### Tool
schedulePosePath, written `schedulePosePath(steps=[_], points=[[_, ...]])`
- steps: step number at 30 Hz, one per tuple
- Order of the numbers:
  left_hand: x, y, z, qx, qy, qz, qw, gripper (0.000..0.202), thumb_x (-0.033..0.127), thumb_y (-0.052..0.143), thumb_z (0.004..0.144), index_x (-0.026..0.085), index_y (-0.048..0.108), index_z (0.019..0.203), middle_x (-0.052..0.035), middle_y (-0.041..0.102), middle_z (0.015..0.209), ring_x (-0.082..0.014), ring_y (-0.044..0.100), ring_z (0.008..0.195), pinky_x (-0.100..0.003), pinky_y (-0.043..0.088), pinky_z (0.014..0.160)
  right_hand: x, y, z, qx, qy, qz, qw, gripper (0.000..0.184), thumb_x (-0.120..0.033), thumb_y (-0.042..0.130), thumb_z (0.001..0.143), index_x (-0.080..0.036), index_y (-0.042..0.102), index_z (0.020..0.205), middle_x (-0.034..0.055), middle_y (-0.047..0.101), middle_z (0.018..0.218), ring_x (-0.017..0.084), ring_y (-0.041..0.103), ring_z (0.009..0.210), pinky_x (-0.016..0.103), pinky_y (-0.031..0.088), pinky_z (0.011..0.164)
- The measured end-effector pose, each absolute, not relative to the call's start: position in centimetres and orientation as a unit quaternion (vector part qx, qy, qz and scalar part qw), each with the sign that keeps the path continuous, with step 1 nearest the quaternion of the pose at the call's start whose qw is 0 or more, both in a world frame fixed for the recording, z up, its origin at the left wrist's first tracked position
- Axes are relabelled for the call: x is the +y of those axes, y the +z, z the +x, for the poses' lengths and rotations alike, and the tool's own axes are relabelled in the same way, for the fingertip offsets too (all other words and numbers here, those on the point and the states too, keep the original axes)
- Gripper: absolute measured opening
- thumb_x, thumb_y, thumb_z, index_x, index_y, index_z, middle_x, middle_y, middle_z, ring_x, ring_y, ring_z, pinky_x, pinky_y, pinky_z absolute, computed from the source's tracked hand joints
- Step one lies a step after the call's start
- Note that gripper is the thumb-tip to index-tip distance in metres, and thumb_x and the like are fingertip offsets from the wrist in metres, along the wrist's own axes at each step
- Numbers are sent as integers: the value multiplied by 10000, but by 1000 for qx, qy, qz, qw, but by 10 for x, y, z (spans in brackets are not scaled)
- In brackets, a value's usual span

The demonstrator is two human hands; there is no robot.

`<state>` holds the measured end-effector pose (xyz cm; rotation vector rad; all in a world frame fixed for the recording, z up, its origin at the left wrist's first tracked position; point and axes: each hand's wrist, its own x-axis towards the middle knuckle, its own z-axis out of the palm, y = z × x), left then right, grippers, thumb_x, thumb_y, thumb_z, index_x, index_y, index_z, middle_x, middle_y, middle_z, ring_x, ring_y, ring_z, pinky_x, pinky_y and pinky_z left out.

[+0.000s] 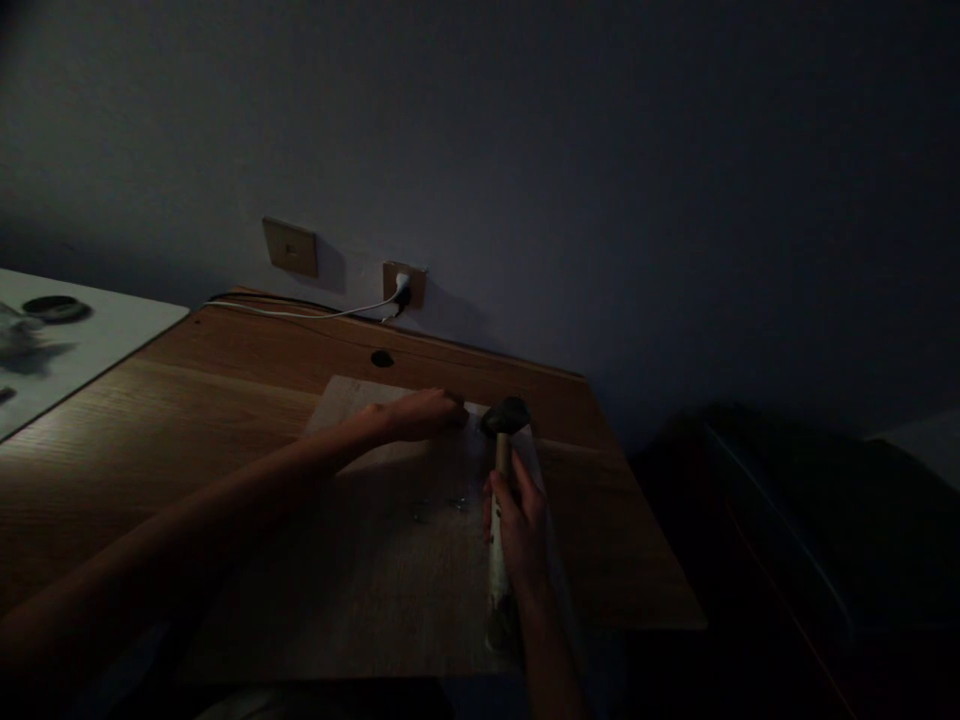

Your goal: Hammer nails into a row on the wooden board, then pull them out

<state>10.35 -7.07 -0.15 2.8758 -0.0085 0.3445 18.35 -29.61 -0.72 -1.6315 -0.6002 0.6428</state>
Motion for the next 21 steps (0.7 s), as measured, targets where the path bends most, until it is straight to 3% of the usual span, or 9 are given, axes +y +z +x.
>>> schedulePosePath(steps=[5,9,21], points=[[-63,-19,108,44,167,948,266,277,53,609,810,150,711,1048,-59,750,966,-172,705,868,-234,507,769,-296,-6,182,-249,305,-695,602,676,-423,666,802,-223,566,1440,-62,569,611,85,422,374,214,365,333],[-57,-27,108,70,156,925,338,370,80,644,782,164,670,1141,-32,753,952,-163,710,864,-226,511,772,-295,-2,179,-247,337,-671,612,686,-403,654,781,-189,567,1427,-47,600,661,84,430,381,214,373,321],[-62,-27,104,93,193,910,355,425,78,661,763,192,651,1173,-14,757,950,-171,717,900,-218,504,767,-293,-3,173,-257,369,-650,612,840,-442,738,776,-212,438,1526,-48,594,721,81,452,433,191,373,333]])
